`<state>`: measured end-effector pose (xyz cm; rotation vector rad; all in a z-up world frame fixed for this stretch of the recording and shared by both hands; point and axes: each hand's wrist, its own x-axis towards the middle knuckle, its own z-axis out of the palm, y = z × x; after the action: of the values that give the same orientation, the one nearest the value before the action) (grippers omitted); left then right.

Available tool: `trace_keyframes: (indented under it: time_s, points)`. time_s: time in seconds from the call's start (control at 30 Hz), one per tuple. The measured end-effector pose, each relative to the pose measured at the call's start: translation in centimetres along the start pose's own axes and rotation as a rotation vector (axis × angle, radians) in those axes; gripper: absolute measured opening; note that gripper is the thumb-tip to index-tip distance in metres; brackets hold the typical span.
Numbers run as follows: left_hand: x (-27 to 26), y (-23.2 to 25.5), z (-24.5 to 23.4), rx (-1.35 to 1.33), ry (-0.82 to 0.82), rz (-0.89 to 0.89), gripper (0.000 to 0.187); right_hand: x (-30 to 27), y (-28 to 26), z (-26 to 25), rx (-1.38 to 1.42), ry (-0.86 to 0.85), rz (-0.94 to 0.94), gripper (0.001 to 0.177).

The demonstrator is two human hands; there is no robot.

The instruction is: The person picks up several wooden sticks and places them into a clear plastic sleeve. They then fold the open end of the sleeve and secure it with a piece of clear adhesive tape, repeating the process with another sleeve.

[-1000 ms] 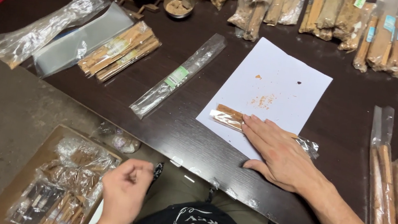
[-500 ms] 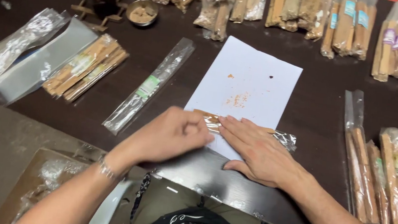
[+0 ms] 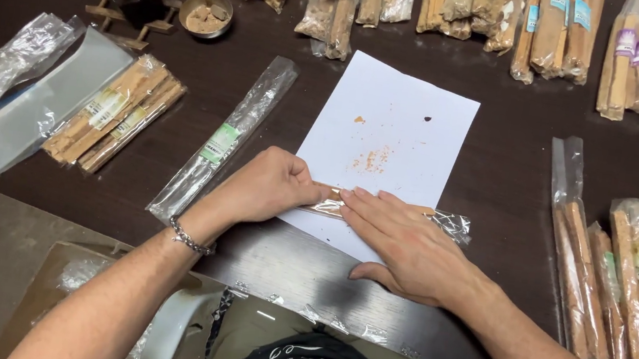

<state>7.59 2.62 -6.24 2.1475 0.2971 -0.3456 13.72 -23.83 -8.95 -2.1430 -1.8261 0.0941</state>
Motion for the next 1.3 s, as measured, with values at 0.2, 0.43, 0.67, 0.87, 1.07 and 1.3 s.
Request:
trace_keyframes:
  time_s: [0.2, 0.43, 0.67, 0.87, 1.07, 1.3]
  points:
    - [0.1, -0.2, 0.1, -0.007, 0.03, -0.007, 0.032, 0.1, -0.1, -0.2, 0.008, -0.004, 0.007, 0.082]
    - [-0.6, 0.5, 0.0, -0.004, 0.04, -0.034, 0.034, 0.0, -0.1, -0.1, 0.002, -0.009, 0.009, 0.082]
    - [-0.8, 1.3, -0.2, 0.081, 0.073, -0.071, 0.036, 0.1, -0.2, -0.2, -0.003, -0.005, 0.012, 0.082]
    - [-1.4, 2.5, -0.6, 0.198, 0.094, -0.091, 0.042, 0.1, -0.3, -0.3, -0.005, 0.004, 0.016, 0.081]
    - [-2.9, 3.8, -2.6, 0.364, 0.149, -0.123, 0.05, 0.2, -0.3, -0.3, 0.009, -0.003, 0.021, 0.08]
    - [-2.6, -4.6, 2.0, 0.589, 0.534, 0.701, 0.031, 0.0, -0.2, -0.2, 0.0, -0.008, 0.025, 0.08]
